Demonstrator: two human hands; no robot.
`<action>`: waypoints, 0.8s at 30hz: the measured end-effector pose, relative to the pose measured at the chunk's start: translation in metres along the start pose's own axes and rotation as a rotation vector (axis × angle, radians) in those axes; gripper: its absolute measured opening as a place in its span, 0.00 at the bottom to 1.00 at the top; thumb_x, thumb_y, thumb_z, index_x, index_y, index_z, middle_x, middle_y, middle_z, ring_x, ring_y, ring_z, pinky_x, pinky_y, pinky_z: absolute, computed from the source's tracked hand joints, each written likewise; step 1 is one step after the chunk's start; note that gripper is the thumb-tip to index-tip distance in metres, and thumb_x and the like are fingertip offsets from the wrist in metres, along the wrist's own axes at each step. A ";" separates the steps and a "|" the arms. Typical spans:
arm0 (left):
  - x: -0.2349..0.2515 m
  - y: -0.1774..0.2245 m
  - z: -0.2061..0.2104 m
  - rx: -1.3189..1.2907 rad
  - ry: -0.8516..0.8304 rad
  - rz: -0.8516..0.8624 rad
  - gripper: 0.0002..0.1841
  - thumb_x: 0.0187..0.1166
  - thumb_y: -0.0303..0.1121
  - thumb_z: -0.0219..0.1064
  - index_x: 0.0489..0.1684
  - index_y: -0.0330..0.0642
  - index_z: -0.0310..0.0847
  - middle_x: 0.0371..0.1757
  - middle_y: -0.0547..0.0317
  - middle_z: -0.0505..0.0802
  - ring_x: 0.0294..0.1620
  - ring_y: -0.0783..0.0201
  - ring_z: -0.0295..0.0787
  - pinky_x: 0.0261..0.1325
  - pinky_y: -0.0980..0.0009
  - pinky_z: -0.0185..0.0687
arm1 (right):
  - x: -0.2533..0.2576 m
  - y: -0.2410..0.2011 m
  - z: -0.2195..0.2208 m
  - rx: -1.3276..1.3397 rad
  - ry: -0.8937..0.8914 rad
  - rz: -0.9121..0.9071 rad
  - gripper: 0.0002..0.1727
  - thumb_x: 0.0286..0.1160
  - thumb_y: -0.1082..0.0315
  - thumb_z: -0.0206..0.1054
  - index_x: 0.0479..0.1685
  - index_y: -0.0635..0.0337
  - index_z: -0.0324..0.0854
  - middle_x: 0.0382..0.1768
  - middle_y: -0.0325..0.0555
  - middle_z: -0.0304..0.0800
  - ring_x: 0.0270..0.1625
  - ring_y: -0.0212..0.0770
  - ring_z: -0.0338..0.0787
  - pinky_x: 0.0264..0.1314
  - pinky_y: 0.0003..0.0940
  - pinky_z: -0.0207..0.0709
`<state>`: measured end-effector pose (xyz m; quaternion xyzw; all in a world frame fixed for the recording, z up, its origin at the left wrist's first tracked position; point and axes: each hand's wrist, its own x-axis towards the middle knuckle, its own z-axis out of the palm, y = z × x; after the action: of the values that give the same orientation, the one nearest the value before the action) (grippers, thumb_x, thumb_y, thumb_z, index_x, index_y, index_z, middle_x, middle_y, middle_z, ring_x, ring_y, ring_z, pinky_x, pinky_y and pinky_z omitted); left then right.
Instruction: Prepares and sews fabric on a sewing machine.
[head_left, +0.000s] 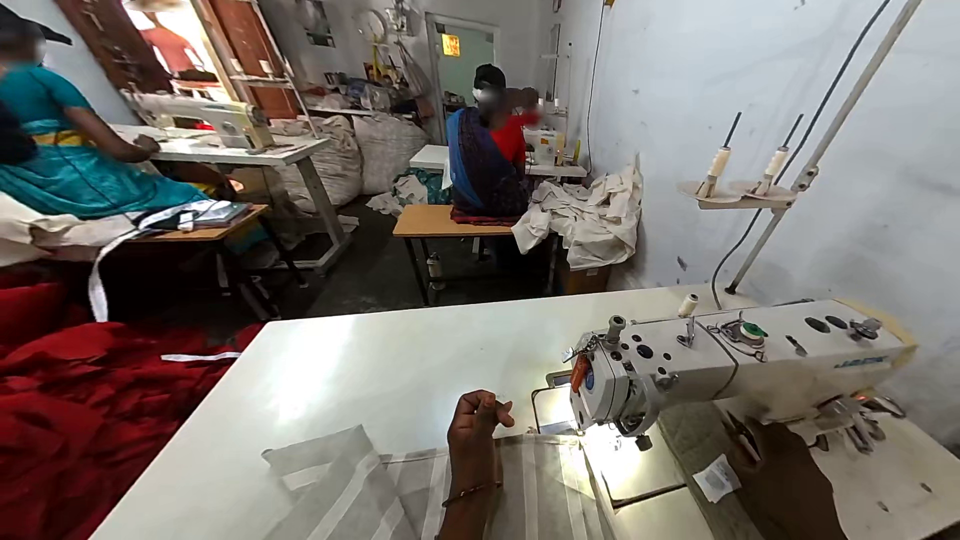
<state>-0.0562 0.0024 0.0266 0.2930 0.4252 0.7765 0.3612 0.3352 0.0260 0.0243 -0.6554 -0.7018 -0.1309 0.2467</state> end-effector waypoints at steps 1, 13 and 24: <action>0.000 0.000 0.000 0.003 0.001 0.007 0.09 0.86 0.24 0.48 0.36 0.42 0.73 0.19 0.68 0.88 0.25 0.68 0.91 0.50 0.66 0.93 | -0.004 -0.011 -0.009 0.052 0.066 -0.026 0.24 0.64 0.60 0.70 0.54 0.70 0.89 0.47 0.72 0.89 0.51 0.73 0.90 0.44 0.66 0.84; -0.002 0.001 -0.001 0.048 -0.039 0.057 0.10 0.85 0.25 0.48 0.35 0.43 0.74 0.17 0.70 0.87 0.23 0.69 0.90 0.53 0.64 0.94 | -0.045 -0.239 0.012 0.564 -0.266 -0.259 0.22 0.69 0.65 0.71 0.61 0.67 0.87 0.43 0.57 0.92 0.34 0.52 0.95 0.31 0.46 0.89; 0.009 -0.002 -0.018 0.710 0.254 0.465 0.38 0.70 0.29 0.70 0.81 0.19 0.60 0.88 0.24 0.61 0.90 0.39 0.57 0.83 0.50 0.64 | -0.064 -0.163 -0.020 0.439 -0.189 -0.067 0.21 0.72 0.65 0.72 0.61 0.69 0.88 0.44 0.61 0.94 0.36 0.55 0.96 0.35 0.52 0.90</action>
<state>-0.0746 0.0023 0.0172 0.3891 0.6294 0.6726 -0.0011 0.1798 -0.0563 0.0311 -0.5717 -0.7546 0.0787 0.3123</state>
